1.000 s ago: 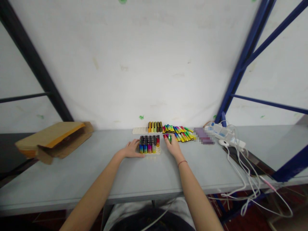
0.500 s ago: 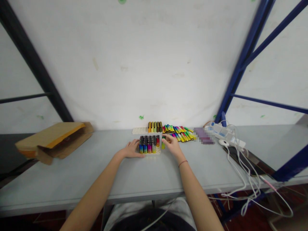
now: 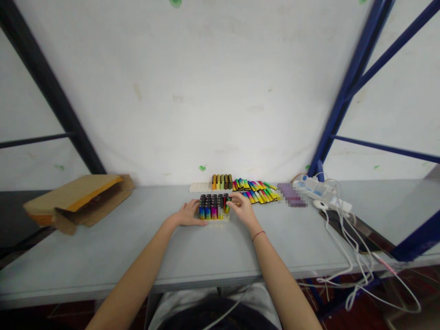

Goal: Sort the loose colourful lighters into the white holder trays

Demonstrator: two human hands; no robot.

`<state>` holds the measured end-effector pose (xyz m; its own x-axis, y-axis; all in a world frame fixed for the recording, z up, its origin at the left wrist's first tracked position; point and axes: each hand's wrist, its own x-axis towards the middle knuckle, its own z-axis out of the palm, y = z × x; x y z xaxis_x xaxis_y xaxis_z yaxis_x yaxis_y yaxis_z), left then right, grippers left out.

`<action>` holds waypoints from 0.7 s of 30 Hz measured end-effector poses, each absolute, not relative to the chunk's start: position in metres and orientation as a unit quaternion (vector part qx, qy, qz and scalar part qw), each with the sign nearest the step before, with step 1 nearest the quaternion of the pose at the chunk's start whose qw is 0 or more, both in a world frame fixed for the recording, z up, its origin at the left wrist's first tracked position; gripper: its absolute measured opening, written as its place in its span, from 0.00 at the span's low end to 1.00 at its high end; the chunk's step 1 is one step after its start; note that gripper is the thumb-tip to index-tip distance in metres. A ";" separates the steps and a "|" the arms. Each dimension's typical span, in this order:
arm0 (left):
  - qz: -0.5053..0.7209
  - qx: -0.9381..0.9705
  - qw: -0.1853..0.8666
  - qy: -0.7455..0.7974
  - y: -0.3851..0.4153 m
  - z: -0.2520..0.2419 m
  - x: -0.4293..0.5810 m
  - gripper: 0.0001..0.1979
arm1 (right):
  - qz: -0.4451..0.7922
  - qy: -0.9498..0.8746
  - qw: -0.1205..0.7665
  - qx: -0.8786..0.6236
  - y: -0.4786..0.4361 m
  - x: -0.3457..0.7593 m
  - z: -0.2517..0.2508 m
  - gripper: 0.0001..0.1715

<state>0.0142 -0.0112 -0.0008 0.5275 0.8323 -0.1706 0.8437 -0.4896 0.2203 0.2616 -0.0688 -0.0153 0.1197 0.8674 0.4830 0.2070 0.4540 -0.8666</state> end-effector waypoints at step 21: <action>-0.034 0.864 0.127 0.486 -0.011 0.000 0.015 0.56 | 0.109 -0.684 0.546 -0.471 -0.068 0.261 -0.019 0.14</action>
<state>0.0151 -0.0111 -0.0001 0.5260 0.8305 -0.1833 0.8481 -0.4958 0.1869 0.2614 -0.0680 -0.0194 0.0396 0.7636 0.6444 0.5258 0.5325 -0.6633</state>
